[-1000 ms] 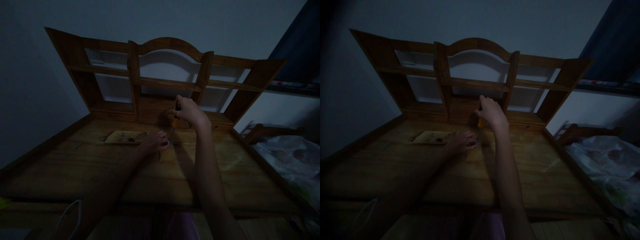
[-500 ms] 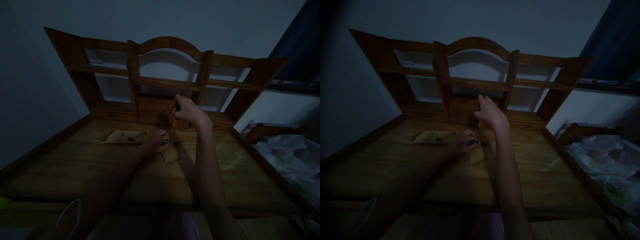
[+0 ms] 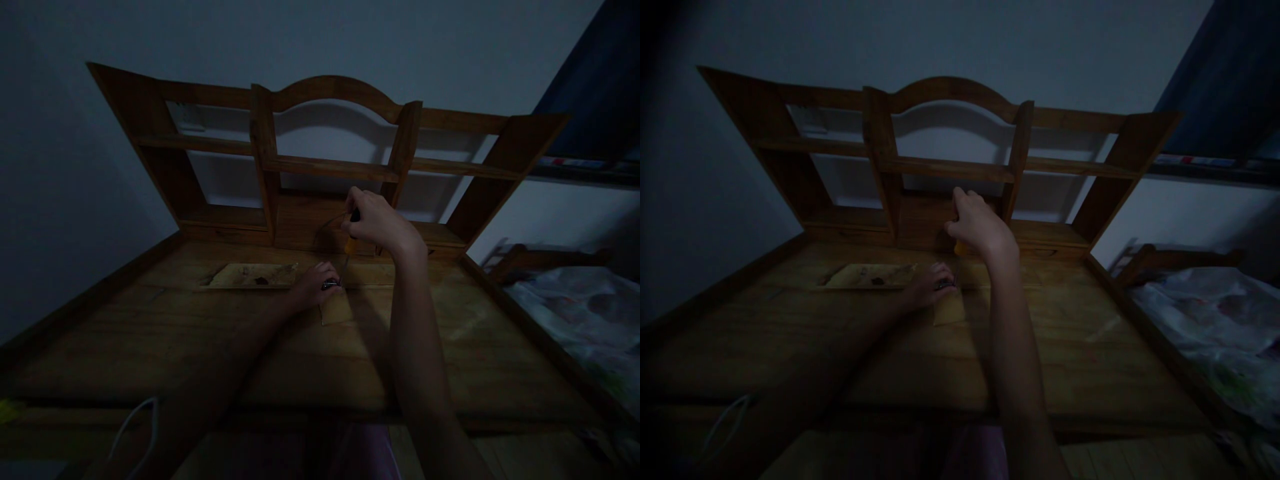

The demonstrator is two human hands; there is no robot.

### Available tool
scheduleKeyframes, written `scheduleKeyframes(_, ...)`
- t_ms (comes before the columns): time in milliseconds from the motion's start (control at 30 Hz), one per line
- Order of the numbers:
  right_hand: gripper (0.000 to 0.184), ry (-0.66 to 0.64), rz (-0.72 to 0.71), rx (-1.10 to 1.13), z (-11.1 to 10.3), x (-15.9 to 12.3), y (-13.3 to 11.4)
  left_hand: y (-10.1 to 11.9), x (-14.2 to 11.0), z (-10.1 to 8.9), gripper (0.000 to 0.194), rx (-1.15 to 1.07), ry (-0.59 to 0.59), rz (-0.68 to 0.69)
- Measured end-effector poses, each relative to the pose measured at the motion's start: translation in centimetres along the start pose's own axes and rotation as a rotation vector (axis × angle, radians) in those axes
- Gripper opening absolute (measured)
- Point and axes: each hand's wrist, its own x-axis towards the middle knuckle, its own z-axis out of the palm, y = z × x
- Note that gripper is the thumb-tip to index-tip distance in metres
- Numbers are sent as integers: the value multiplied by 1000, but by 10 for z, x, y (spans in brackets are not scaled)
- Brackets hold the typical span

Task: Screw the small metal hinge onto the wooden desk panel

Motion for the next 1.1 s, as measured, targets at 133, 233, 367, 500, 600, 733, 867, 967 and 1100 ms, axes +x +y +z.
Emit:
scheduleKeyframes(133,19,32,-4,2,-5,-2,-2,7,1,1,12,61,-39,-57)
scheduleKeyframes(233,19,52,-1,-5,-9,-4,-2,15,3,1,13,133,-75,-101)
scheduleKeyframes(367,17,70,2,2,-13,-8,-3,22,3,4,14,271,-95,-114)
scheduleKeyframes(500,17,79,25,11,-17,-10,-2,22,2,8,14,321,-77,-120)
scheduleKeyframes(600,18,93,39,18,-19,-12,1,21,1,10,14,324,-68,-147)
scheduleKeyframes(733,18,114,46,18,-21,-13,5,19,2,11,21,326,-54,-204)
scheduleKeyframes(867,17,131,64,8,-24,-15,6,18,3,11,23,339,-41,-198)
scheduleKeyframes(967,17,135,75,5,-26,-15,7,20,4,9,19,330,-41,-157)
scheduleKeyframes(1100,16,151,71,5,-25,-16,11,15,6,3,15,302,-91,-57)
